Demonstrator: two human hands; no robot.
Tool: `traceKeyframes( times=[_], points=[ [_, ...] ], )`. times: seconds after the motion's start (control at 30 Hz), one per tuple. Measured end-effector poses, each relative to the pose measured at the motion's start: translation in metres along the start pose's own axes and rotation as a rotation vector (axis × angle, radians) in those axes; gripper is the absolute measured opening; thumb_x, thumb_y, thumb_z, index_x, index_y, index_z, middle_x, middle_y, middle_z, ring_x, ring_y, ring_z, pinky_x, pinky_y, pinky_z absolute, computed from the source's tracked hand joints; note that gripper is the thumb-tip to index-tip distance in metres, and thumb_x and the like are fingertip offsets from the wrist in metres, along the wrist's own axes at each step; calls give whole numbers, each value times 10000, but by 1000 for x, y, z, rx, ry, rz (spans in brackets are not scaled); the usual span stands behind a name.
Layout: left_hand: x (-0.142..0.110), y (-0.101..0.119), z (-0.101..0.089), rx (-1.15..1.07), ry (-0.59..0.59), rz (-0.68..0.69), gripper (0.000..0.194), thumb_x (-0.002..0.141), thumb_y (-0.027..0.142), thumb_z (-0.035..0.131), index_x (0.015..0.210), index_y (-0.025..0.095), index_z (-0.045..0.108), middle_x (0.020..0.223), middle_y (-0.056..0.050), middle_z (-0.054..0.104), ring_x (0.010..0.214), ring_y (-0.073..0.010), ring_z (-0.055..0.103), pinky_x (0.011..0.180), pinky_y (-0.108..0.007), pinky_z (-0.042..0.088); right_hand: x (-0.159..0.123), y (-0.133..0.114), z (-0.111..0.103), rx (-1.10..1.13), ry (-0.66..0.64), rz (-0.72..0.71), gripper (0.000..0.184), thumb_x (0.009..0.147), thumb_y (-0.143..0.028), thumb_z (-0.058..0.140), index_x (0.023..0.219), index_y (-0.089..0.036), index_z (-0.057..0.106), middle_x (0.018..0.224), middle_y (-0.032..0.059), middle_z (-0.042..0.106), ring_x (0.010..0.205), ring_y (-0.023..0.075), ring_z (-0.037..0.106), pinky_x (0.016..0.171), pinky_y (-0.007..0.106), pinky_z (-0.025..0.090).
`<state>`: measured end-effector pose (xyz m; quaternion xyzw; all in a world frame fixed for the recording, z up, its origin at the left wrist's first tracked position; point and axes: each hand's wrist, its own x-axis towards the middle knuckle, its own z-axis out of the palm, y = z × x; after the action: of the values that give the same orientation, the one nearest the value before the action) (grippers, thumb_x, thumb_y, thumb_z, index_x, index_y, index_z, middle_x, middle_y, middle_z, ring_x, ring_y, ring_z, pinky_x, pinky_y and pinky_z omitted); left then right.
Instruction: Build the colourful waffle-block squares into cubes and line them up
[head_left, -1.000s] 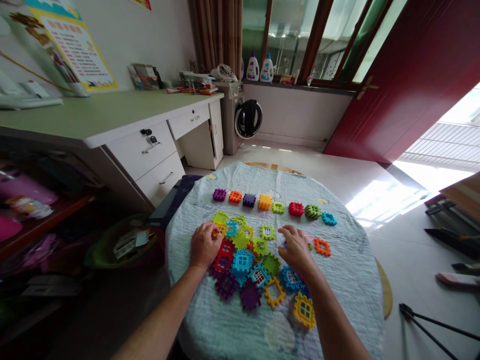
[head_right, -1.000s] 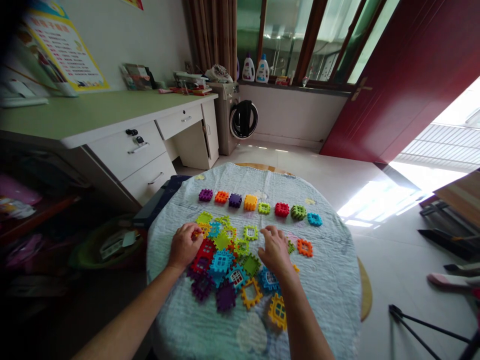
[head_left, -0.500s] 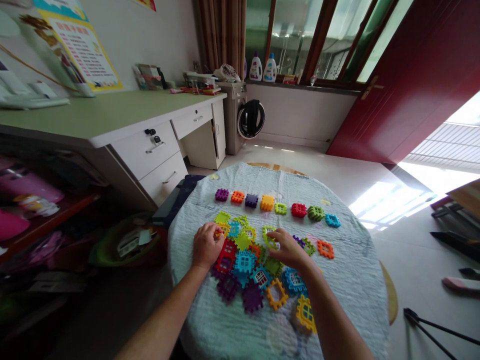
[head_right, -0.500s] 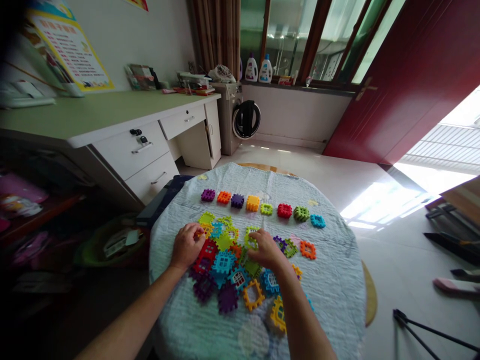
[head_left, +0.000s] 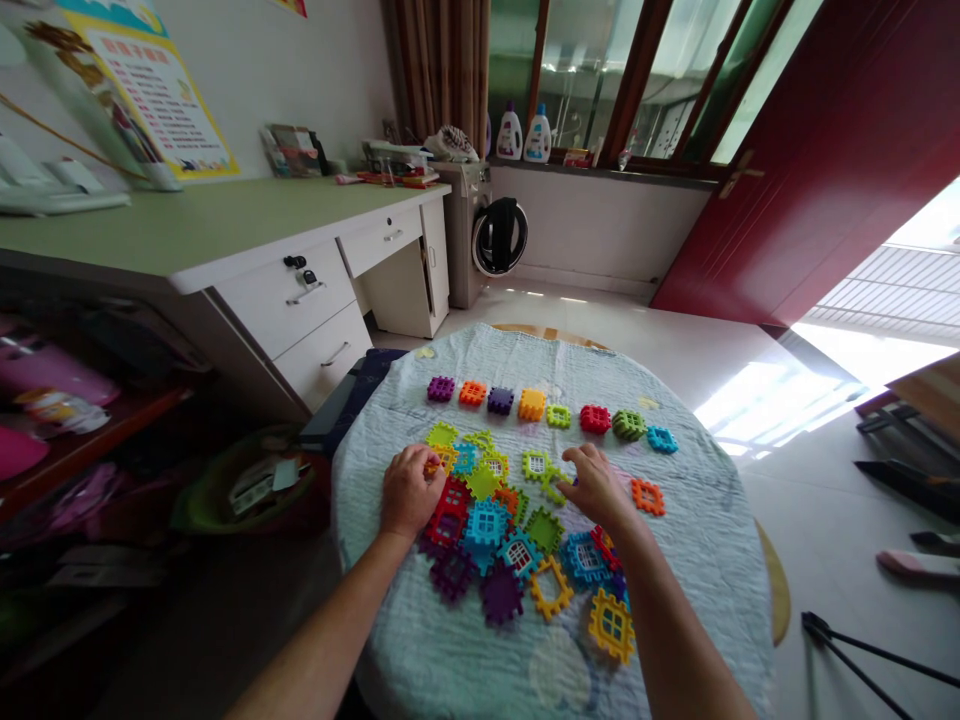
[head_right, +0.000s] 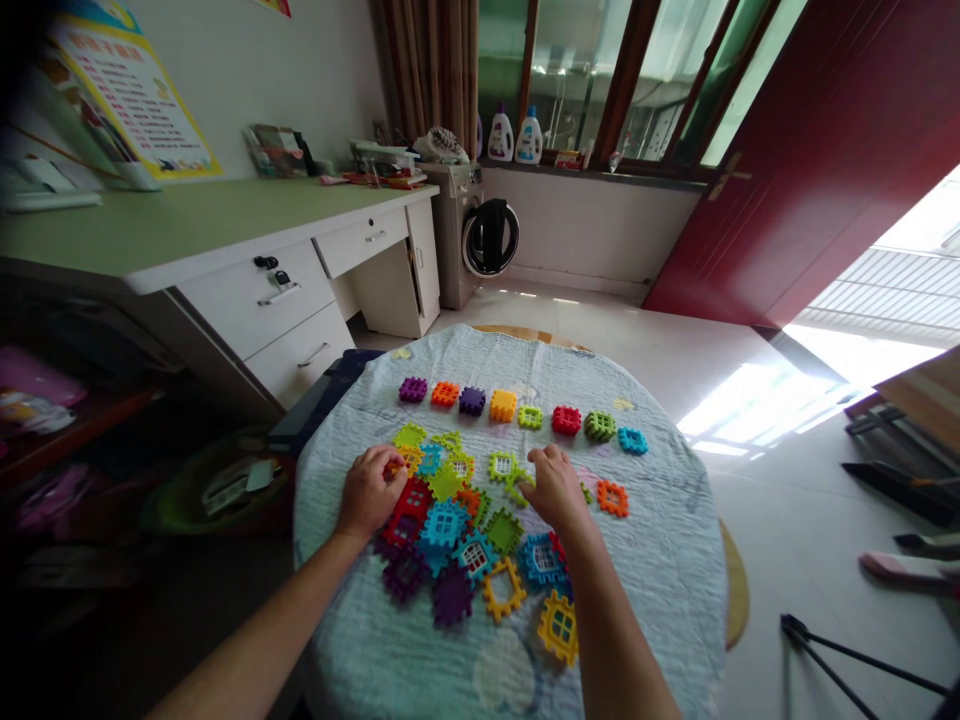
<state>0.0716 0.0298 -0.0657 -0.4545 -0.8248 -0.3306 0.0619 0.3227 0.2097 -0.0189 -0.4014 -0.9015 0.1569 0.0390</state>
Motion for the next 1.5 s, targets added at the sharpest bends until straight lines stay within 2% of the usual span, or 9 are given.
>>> traceKeyframes(
  times=[0.13, 0.3, 0.43, 0.57, 0.7, 0.9, 1.17, 1.37, 1.5],
  points=[
    [0, 0, 0, 1, -3, -6, 57, 775, 225, 527, 798, 214, 579, 951, -74, 634, 930, -244, 584, 897, -395, 458, -9, -9, 7, -94, -29, 52, 412, 708, -397, 688, 1045, -166, 633, 1061, 118, 574, 1003, 275, 503, 848, 339, 369],
    [0, -1, 1, 2, -2, -4, 48, 772, 221, 532, 793, 219, 574, 960, -70, 636, 950, -245, 586, 908, -392, 455, -10, -13, 13, -99, -19, 87, 383, 707, -367, 692, 1034, -177, 631, 1025, 101, 578, 975, 256, 508, 828, 325, 366],
    [-1, -1, 1, 3, -7, -3, 40, 771, 220, 538, 793, 221, 571, 956, -69, 636, 945, -244, 587, 903, -388, 456, 2, -20, 5, -64, 22, -18, 388, 727, -315, 699, 1084, -187, 619, 1069, 99, 568, 1002, 247, 494, 854, 322, 360],
    [0, -1, 1, 11, 0, -5, 35, 771, 213, 538, 790, 217, 568, 952, -69, 630, 944, -242, 584, 906, -389, 454, 22, -31, 0, -93, -73, -117, 405, 713, -279, 727, 1096, -194, 626, 1110, 107, 562, 1043, 262, 477, 854, 336, 359],
    [0, -1, 0, 13, -1, 2, 39, 774, 213, 540, 796, 214, 572, 957, -71, 631, 942, -242, 583, 903, -391, 454, 35, -35, 3, -139, -163, -123, 438, 701, -297, 748, 1113, -195, 638, 1127, 120, 563, 1056, 272, 480, 849, 346, 364],
    [0, 0, 0, 10, 0, -5, 42, 771, 209, 541, 794, 212, 576, 953, -72, 633, 931, -242, 585, 888, -390, 457, 38, -29, 6, -147, -161, -114, 506, 694, -305, 760, 1171, -207, 624, 1146, 126, 563, 1069, 283, 485, 845, 354, 370],
    [0, -1, 0, 12, -4, 0, 46, 765, 204, 547, 796, 207, 581, 954, -67, 634, 941, -237, 586, 897, -386, 458, 44, -29, 5, -151, -235, -148, 452, 710, -322, 719, 1138, -205, 635, 1157, 99, 574, 1052, 263, 493, 838, 336, 366],
    [0, 1, 0, 6, 11, 8, 42, 768, 207, 540, 788, 208, 577, 939, -68, 634, 928, -238, 590, 889, -389, 462, 41, -27, 3, -150, -198, -190, 423, 674, -333, 724, 1060, -179, 643, 1080, 101, 583, 1015, 252, 495, 819, 328, 355],
    [1, -2, 1, 2, -2, 15, 55, 772, 210, 535, 801, 205, 581, 956, -74, 634, 941, -243, 583, 896, -394, 457, 59, -7, -11, -169, -71, -98, 463, 700, -347, 699, 1134, -208, 622, 1119, 94, 570, 1046, 266, 465, 833, 345, 330]
  ],
)
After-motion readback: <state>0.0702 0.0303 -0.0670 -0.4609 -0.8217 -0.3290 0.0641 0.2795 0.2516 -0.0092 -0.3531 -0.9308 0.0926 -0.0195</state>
